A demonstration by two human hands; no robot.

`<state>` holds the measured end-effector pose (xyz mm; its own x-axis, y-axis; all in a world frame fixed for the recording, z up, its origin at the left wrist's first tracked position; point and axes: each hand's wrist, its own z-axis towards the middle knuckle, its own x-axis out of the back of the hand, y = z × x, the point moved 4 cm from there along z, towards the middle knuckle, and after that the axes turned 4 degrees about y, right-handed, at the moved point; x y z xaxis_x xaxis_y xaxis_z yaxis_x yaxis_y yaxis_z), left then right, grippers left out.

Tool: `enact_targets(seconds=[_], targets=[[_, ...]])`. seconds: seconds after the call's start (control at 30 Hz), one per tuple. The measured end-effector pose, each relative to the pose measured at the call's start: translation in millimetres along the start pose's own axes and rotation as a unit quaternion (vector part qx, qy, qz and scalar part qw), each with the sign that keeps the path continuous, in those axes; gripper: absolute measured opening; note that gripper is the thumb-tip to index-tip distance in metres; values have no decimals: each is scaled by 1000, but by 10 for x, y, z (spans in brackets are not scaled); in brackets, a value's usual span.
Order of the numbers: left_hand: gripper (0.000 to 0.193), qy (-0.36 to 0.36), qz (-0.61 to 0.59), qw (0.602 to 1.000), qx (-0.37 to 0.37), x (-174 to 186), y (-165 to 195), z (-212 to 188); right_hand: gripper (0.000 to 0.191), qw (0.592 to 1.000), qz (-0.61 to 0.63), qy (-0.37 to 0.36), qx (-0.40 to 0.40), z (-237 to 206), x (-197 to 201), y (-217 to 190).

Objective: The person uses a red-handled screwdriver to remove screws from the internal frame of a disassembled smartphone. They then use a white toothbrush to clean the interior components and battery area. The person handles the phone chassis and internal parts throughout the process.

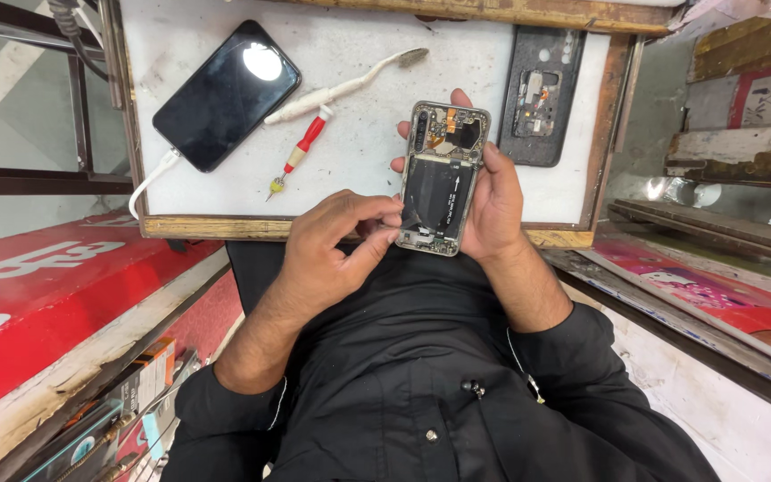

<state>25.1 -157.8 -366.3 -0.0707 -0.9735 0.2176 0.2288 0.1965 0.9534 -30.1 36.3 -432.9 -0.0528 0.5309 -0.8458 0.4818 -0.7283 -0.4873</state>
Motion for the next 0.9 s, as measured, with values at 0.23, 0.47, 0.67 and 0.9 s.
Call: enact_targets(seconds=[0.23,0.47,0.67,0.9], targets=[[34,11,-31,999,-21,-74,-49,-26,69,1000,-1,-6,7,-11,14,6],[32,12,-24,997,-75,-77,3,-20,69,1000,-2,-18,9,-19,-8,4],[29,10,-25,994,-110,-66,66,-42,70,1000,0,-19,9,-40,2,-1],[26,8,-20,989,-149,-92,158,-40,70,999,1,-36,6,-47,23,19]])
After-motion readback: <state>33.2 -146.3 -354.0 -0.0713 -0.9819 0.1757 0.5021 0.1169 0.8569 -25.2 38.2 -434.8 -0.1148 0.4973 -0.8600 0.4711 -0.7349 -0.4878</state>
